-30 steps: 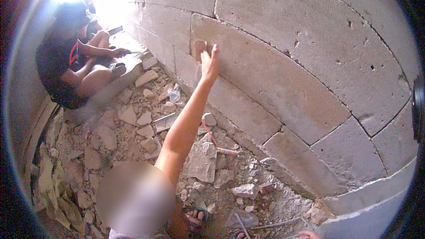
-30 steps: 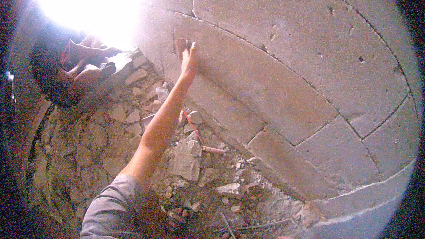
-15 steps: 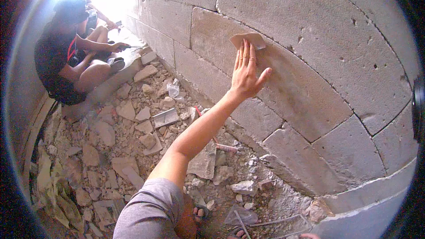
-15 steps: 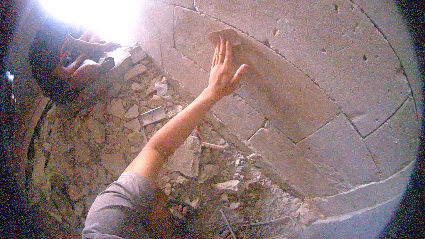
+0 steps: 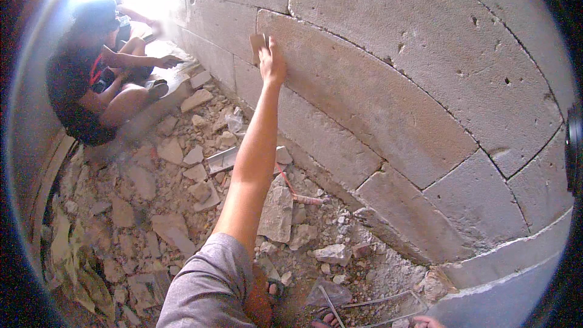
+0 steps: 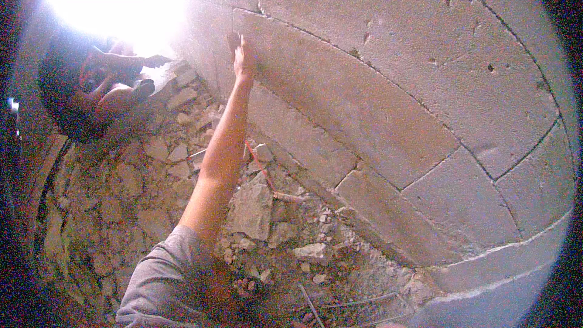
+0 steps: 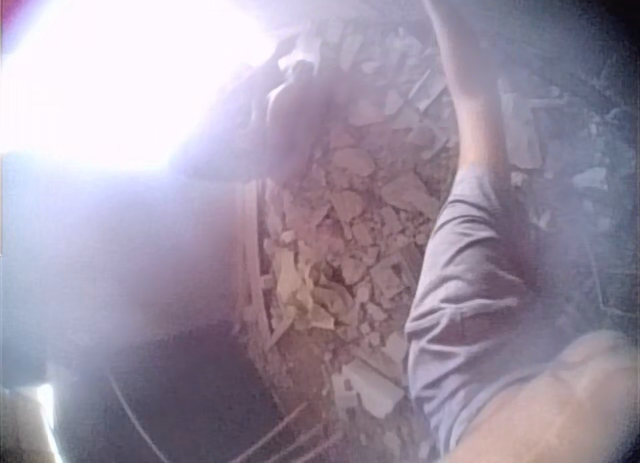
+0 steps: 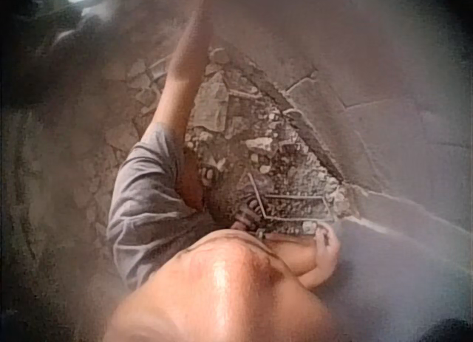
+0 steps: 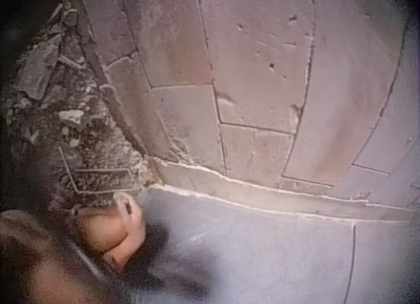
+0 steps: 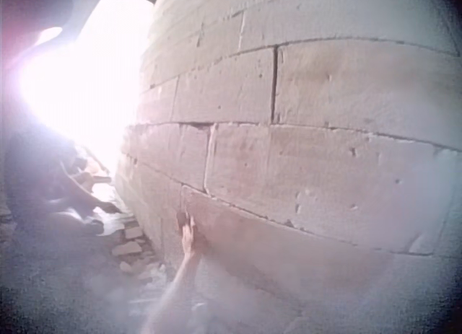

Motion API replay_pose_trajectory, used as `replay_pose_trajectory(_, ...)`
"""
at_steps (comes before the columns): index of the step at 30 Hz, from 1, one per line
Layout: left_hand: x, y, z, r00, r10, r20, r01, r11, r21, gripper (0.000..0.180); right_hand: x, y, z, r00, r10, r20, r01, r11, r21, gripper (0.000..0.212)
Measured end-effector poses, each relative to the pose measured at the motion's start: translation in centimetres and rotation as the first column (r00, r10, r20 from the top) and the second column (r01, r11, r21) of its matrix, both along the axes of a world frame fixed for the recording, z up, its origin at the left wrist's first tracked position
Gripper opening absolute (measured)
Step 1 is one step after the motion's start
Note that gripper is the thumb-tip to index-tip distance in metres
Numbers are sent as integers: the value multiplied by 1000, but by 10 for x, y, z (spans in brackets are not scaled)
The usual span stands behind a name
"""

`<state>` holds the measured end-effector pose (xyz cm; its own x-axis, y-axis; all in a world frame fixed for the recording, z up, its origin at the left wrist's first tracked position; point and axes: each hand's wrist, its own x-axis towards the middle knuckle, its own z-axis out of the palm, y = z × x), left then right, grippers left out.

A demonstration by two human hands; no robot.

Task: The person sands the surface of a concrete block wall using a piece of sandpaper, rubbing it against the mortar joints and the block faces.

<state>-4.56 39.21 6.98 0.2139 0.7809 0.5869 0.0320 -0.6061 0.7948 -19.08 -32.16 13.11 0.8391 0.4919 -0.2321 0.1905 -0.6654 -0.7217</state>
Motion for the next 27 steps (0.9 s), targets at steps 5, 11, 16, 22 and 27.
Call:
replay_pose_trajectory(5, 2, -65, -21, 993, 57, 107, -25, 960, -279, 86, 4, 0, 5, 999, 9, -49, -13, 998, -63, 22)
replay_pose_trajectory(11, 10, -34, 35, 968, -59, 246, 29, 992, 125, 87, 2, 3, 1, 998, 59, 28, -59, 998, -2, 23)
replay_pose_trajectory(16, 22, -6, 91, 966, 85, 243, -127, 978, 164, 89, 5, 6, 5, 1000, 10, -15, -11, 997, -83, 22)
replay_pose_trajectory(22, -3, -32, 95, 967, 87, 240, -77, 996, -52, 87, 3, 0, -3, 1000, -11, -18, 12, 1000, 5, 22)
replay_pose_trajectory(27, -1, -78, 86, 989, 10, 147, -6, 1000, -26, 92, 9, -2, -5, 998, -25, -63, 25, 1000, 7, 22)
